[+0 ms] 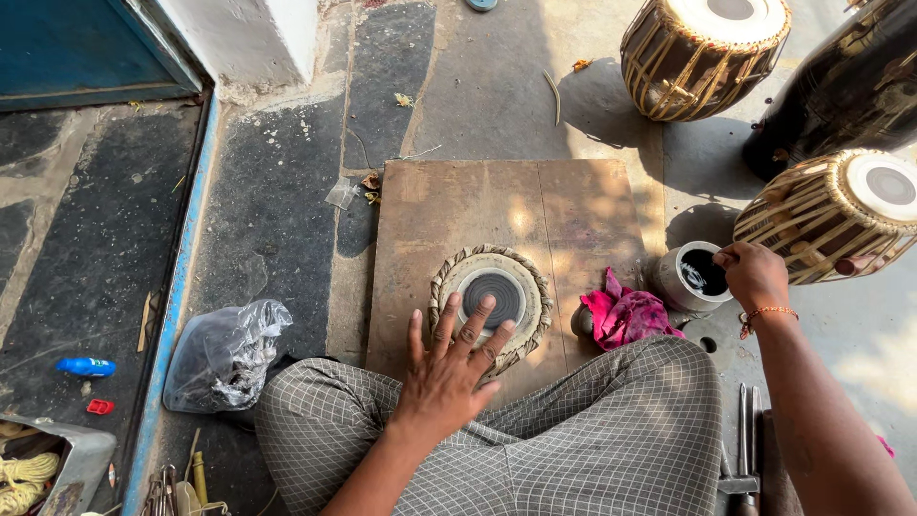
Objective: The person works on a tabla musical instrument by hand, using a cloth to wipe different parts and smoothing the surface layers.
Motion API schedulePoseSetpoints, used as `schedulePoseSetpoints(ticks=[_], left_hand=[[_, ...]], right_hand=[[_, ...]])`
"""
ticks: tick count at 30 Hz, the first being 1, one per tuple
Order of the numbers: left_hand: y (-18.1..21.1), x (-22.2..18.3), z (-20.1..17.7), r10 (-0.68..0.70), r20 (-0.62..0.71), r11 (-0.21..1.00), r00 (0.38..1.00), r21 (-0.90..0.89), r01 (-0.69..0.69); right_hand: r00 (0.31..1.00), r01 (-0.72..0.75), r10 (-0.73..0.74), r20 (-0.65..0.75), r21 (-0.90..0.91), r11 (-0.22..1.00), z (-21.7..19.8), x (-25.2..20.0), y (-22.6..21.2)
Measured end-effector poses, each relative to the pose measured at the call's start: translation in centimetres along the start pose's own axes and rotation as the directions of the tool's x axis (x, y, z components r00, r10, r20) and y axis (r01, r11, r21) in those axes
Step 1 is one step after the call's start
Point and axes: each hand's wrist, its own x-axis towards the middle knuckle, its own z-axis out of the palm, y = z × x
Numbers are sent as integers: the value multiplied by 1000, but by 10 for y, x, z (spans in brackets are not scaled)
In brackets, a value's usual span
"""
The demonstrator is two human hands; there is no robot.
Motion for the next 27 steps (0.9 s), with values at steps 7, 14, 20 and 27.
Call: schedulePoseSetpoints(ticks=[7,14,20,27], left_hand=[[-9,4,-20,-139,-126,990,982,13,142],[20,-8,-19,-230,-175,968,957,-139,207],[15,10,9,-43,146,984,988,179,17],[2,14,-14,-22,38,994,999,110,18]], right_hand=[[991,-135,133,-23,-172,976,-3,4,-5],[995,-1,0,99,8,1000,-18,8,-7],[997,82,-78,-28,218,972,-67,5,-20],[985,149,-160,64,156,976,-46,-49,-1]])
